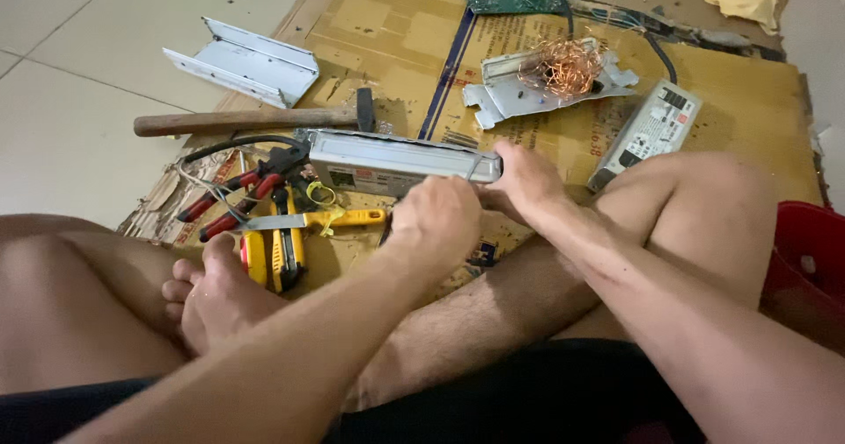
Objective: The person uses a utility knife to pry open the casing of a metal electronic device, likely a power supply unit. They remove the outer shell and then scrape off white adhesive residue from the metal surface using the knife blade.
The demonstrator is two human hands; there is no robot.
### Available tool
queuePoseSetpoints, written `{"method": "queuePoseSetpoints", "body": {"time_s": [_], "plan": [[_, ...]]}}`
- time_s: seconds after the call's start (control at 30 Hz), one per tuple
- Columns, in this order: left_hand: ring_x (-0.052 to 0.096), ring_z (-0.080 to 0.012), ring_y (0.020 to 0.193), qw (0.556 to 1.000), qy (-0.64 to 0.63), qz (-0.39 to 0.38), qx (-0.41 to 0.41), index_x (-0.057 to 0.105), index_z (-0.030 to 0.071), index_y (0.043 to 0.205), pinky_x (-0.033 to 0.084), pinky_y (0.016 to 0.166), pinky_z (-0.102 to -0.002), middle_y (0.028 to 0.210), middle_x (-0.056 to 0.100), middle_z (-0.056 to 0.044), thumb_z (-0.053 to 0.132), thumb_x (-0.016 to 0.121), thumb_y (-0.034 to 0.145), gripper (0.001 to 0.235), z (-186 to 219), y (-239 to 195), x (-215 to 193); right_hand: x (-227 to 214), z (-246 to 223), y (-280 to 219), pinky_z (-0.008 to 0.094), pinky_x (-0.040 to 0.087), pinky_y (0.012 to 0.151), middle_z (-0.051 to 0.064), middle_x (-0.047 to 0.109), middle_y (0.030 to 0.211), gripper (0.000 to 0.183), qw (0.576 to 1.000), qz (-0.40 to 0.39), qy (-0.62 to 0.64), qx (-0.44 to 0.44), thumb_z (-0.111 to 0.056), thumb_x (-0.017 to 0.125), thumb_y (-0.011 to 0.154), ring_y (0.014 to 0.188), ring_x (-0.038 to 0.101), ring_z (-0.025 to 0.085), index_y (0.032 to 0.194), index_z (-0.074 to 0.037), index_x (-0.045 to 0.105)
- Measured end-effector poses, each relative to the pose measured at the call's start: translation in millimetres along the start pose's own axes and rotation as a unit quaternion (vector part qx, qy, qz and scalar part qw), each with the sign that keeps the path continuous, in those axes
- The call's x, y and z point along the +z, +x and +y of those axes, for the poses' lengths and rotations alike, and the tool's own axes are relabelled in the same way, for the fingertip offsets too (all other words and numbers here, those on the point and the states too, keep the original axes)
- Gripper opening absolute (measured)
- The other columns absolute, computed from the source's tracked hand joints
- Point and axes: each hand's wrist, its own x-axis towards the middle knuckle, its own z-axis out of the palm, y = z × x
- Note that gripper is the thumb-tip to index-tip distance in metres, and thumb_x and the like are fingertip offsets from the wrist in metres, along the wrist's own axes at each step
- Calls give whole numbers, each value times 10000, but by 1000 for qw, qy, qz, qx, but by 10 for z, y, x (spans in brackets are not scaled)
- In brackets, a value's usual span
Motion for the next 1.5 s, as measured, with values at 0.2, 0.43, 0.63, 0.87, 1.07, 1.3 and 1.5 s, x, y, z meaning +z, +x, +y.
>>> {"method": "queuePoseSetpoints", "body": {"time_s": [0.2,0.43,0.63,0.87,1.07,1.3,1.5], "plan": [[500,-124,405,765,-286,-530,-227,544,162,665,354,360,-327,495,450,56,215,451,923,279,-207,781,-187,120,115,106,497,533,888,140,731,1036,601,999,-43,17,22,-433,774,654,1016,701,374,1168,-152,642],[370,-91,376,377,-446,-666,-464,522,91,846,264,353,-251,545,340,51,353,356,1033,362,-179,1003,-238,203,260,214,504,528,907,173,728,1023,565,998,-44,32,19,-297,789,693,1009,704,386,1200,-104,633],[717,-277,605,623,-268,-728,-100,659,-45,983,629,506,-413,686,635,-126,188,397,1024,353,-196,968,-244,-59,-48,-49,518,518,846,211,716,976,558,998,-7,61,-12,-318,803,701,951,703,415,1157,-41,639],[310,-18,436,260,-473,-646,-540,448,159,864,254,460,-190,571,275,96,286,404,881,135,-218,1144,-217,-247,-314,-207,548,508,931,170,718,1107,489,997,-39,16,59,-291,682,772,1079,682,422,1231,-131,623],[721,-293,548,640,-312,-695,-100,676,-39,925,622,457,-451,645,666,-153,213,456,1007,345,-149,831,36,153,207,139,536,496,946,278,700,1071,522,993,-24,114,-18,-298,736,841,1012,680,450,1245,9,618],[511,-142,425,437,-426,-719,-333,567,0,1206,409,398,-292,648,548,-48,88,430,937,314,-300,1176,-94,-177,-137,-119,507,511,869,180,723,1028,544,996,-40,75,20,-323,691,768,979,702,390,1249,-73,637],[367,-31,344,247,-482,-696,-472,501,141,790,234,326,-192,523,425,93,312,387,1032,317,-296,1130,-56,-77,-30,-15,491,498,914,131,712,1060,599,989,-58,120,66,-375,833,655,1078,675,379,1175,-128,665]]}}
